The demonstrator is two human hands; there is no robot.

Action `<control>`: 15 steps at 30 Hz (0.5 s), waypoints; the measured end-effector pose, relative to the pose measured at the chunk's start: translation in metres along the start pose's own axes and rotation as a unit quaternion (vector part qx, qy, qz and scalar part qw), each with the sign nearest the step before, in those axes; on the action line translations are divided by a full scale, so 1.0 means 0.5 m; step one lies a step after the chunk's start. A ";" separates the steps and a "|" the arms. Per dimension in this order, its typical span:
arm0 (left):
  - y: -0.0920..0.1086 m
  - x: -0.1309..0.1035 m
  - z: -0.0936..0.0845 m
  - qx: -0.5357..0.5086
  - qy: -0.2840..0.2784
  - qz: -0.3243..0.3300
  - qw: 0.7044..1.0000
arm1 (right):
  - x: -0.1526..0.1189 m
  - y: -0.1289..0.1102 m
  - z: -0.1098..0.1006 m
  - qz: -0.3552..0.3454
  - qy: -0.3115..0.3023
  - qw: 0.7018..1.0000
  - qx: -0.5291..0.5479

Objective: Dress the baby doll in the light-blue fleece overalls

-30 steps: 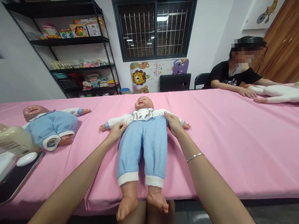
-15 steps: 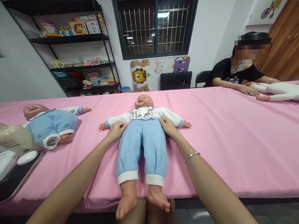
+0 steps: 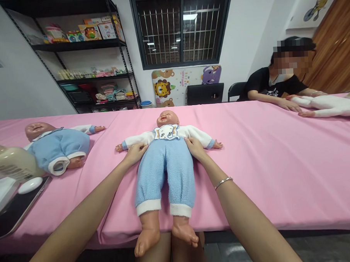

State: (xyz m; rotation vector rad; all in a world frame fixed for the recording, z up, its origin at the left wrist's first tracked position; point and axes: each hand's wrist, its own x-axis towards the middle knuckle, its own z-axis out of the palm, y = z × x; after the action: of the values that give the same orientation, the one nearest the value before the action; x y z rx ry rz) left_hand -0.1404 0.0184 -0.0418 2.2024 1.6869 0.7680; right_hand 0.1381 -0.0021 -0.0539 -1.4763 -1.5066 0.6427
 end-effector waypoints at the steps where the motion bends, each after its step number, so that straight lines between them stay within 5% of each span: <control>1: 0.000 0.000 0.000 0.000 0.000 -0.001 1.000 | 0.000 0.000 0.001 0.000 0.000 1.000 -0.001; 15: 0.001 -0.001 -0.001 0.004 0.003 0.011 1.000 | 0.004 0.001 0.004 0.004 0.007 1.000 -0.003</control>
State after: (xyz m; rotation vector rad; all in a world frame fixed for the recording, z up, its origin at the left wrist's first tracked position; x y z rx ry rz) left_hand -0.1402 0.0179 -0.0413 2.2303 1.6745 0.7744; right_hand 0.1369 0.0001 -0.0547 -1.4877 -1.4941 0.6320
